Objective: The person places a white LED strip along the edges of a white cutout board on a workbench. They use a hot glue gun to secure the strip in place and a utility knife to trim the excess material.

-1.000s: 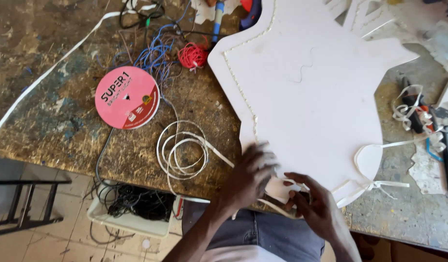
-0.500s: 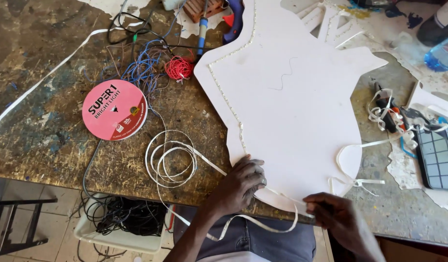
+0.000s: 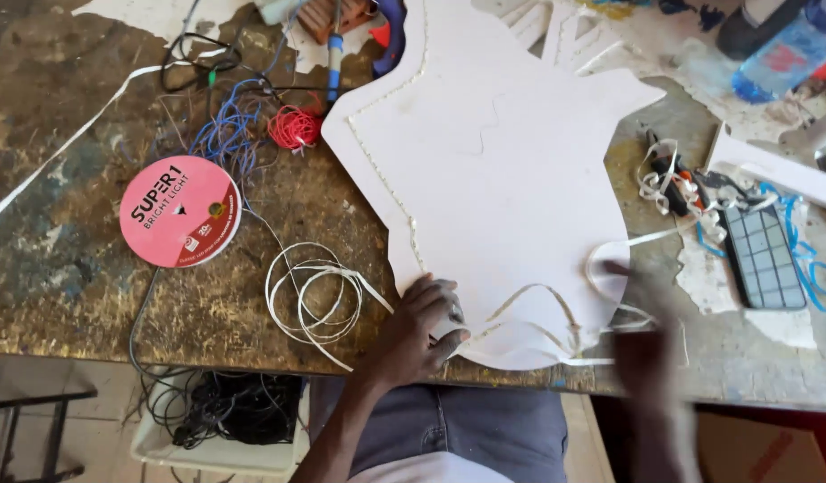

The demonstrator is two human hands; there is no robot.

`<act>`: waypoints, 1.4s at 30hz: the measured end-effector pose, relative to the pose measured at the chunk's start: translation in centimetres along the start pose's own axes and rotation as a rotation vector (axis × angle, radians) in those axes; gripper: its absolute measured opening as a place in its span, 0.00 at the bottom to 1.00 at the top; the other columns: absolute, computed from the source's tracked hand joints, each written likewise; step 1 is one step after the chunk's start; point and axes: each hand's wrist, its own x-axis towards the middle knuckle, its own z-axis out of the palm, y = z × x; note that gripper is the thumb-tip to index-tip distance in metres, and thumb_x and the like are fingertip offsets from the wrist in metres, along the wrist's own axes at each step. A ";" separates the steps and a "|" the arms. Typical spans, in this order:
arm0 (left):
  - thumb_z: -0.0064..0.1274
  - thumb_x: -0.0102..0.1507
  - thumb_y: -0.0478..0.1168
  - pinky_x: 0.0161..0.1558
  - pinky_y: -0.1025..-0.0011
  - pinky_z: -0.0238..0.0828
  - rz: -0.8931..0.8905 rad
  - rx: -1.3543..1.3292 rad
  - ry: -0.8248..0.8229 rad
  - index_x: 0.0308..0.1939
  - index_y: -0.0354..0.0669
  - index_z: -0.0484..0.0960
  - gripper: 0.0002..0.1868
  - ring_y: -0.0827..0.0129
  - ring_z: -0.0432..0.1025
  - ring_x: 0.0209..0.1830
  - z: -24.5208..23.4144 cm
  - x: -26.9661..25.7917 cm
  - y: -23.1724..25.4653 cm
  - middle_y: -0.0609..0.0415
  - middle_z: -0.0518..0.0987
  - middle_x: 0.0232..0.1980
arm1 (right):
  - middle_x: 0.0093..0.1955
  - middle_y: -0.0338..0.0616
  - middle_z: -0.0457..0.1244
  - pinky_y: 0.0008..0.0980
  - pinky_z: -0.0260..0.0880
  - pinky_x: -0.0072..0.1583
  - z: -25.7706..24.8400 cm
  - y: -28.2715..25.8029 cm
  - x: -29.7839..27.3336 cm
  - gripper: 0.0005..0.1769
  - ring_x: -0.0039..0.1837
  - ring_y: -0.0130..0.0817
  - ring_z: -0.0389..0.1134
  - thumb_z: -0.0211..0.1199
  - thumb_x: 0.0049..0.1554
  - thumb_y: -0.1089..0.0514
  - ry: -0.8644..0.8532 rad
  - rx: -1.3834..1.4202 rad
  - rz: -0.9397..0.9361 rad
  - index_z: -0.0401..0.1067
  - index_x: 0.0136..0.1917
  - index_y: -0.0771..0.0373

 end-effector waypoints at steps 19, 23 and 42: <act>0.64 0.69 0.58 0.73 0.41 0.59 -0.414 0.505 0.255 0.76 0.49 0.75 0.36 0.51 0.65 0.76 -7.2 -7.2 -1.2 0.51 0.70 0.81 | 0.54 0.30 0.79 0.47 0.69 0.63 7.7 -1.8 -3.3 0.11 0.64 0.38 0.75 0.70 0.64 0.55 -0.505 -0.158 -0.181 0.85 0.59 0.47; 0.63 0.65 0.32 0.65 0.48 0.74 -0.587 0.555 0.343 0.57 0.39 0.82 0.16 0.48 0.74 0.62 -6.0 -10.8 -2.8 0.45 0.80 0.59 | 0.52 0.31 0.79 0.51 0.69 0.72 6.5 -3.2 -2.0 0.19 0.71 0.39 0.75 0.67 0.65 0.48 -0.664 -0.117 -0.030 0.84 0.67 0.48; 0.66 0.72 0.52 0.66 0.52 0.80 -0.312 0.516 0.609 0.75 0.39 0.76 0.33 0.49 0.72 0.70 -5.9 -2.9 3.1 0.38 0.73 0.76 | 0.38 0.32 0.74 0.34 0.62 0.42 1.7 -3.6 -1.2 0.19 0.35 0.29 0.61 0.67 0.65 0.41 -1.050 -0.023 0.409 0.88 0.45 0.53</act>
